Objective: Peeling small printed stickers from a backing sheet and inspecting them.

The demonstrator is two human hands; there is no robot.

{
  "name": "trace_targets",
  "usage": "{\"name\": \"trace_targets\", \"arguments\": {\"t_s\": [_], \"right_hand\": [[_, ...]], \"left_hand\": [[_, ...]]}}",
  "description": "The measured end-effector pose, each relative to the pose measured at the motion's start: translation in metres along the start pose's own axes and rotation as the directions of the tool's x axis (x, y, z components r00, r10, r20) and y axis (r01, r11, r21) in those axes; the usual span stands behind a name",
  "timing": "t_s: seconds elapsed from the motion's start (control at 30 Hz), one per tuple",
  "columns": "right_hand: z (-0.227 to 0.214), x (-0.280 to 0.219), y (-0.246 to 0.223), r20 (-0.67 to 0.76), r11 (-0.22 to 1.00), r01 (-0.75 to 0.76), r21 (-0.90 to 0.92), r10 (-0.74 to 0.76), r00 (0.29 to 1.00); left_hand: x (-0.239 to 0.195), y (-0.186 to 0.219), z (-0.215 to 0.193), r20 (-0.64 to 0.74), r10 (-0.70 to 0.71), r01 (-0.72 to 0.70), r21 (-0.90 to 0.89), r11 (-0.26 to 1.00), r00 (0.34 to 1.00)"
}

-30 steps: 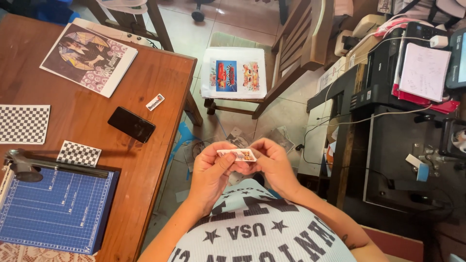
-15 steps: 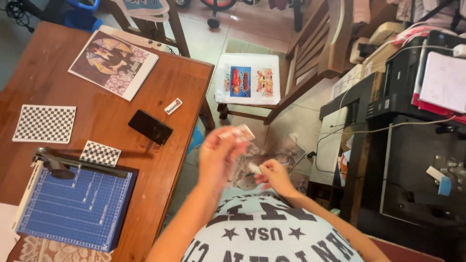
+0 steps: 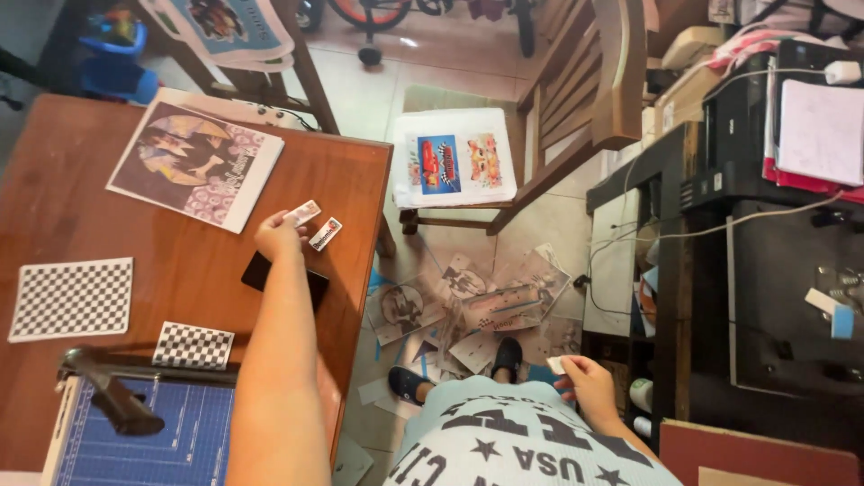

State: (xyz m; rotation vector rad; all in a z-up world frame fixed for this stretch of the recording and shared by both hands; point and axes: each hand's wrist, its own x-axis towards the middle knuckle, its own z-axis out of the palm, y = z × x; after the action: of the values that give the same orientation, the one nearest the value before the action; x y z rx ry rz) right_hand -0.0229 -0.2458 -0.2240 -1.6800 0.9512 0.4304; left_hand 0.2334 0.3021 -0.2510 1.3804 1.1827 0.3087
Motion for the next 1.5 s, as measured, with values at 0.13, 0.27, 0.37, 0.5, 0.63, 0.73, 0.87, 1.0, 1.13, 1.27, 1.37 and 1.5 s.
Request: {"name": "trace_targets", "arguments": {"t_s": [0.13, 0.27, 0.37, 0.5, 0.63, 0.73, 0.87, 1.0, 1.13, 1.27, 1.37, 1.5], "right_hand": [[-0.005, -0.011, 0.005, -0.087, 0.995, 0.006, 0.103, 0.003, 0.996], [-0.004, -0.01, -0.001, -0.092, 0.991, 0.033, 0.13, -0.021, 0.996], [0.0, -0.019, -0.026, -0.085, 0.98, 0.151, 0.127, -0.141, 0.986], [0.019, -0.042, -0.072, 0.013, 0.93, 0.362, 0.056, -0.364, 0.931], [0.045, -0.031, -0.085, 0.094, 0.345, 0.854, -0.389, -0.908, 0.409], [0.054, -0.026, -0.1, 0.189, -0.199, 0.803, -0.562, -0.976, -0.109], [0.057, -0.056, -0.126, 0.211, -0.23, 0.889, -0.396, -0.965, -0.155], [0.059, -0.057, -0.126, 0.239, -0.327, 0.911, -0.25, -0.933, -0.269], [0.051, -0.06, -0.124, 0.296, -0.283, 0.938, -0.202, -0.93, -0.217], [0.036, -0.051, -0.116, 0.321, -0.095, 0.984, -0.15, -0.946, -0.043], [0.027, -0.048, -0.111, 0.223, 0.058, 0.991, -0.12, -0.971, 0.084], [0.017, -0.035, -0.103, 0.136, 0.022, 0.988, -0.154, -0.99, 0.043]], "left_hand": [[0.003, 0.007, -0.006, -0.026, 0.001, 0.003, 0.13, 0.991, 1.0], [0.004, 0.002, -0.004, -0.045, -0.017, 0.022, 0.126, 0.992, 0.999], [-0.03, -0.008, 0.005, -0.191, 0.292, -0.233, 0.279, 0.932, 0.937], [-0.182, -0.037, 0.024, 0.599, 0.18, -0.268, 0.06, 0.962, 0.78], [-0.318, -0.113, 0.027, 0.936, -0.346, 0.28, 0.316, 0.907, 0.064], [-0.352, -0.102, 0.019, 0.945, -0.272, 0.311, 0.206, 0.928, 0.184], [-0.35, -0.11, 0.025, 0.898, -0.293, 0.428, 0.135, 0.894, 0.329], [-0.358, -0.085, 0.014, 0.86, -0.365, 0.566, 0.112, 0.817, 0.356], [-0.364, -0.09, 0.016, 0.885, -0.306, 0.585, 0.049, 0.81, 0.35], [-0.375, -0.1, 0.022, 0.882, -0.312, 0.579, 0.056, 0.813, 0.353], [-0.388, -0.093, 0.02, 0.883, -0.317, 0.572, 0.069, 0.817, 0.347], [-0.405, -0.08, 0.016, 0.887, -0.343, 0.557, 0.124, 0.821, 0.309]]}}
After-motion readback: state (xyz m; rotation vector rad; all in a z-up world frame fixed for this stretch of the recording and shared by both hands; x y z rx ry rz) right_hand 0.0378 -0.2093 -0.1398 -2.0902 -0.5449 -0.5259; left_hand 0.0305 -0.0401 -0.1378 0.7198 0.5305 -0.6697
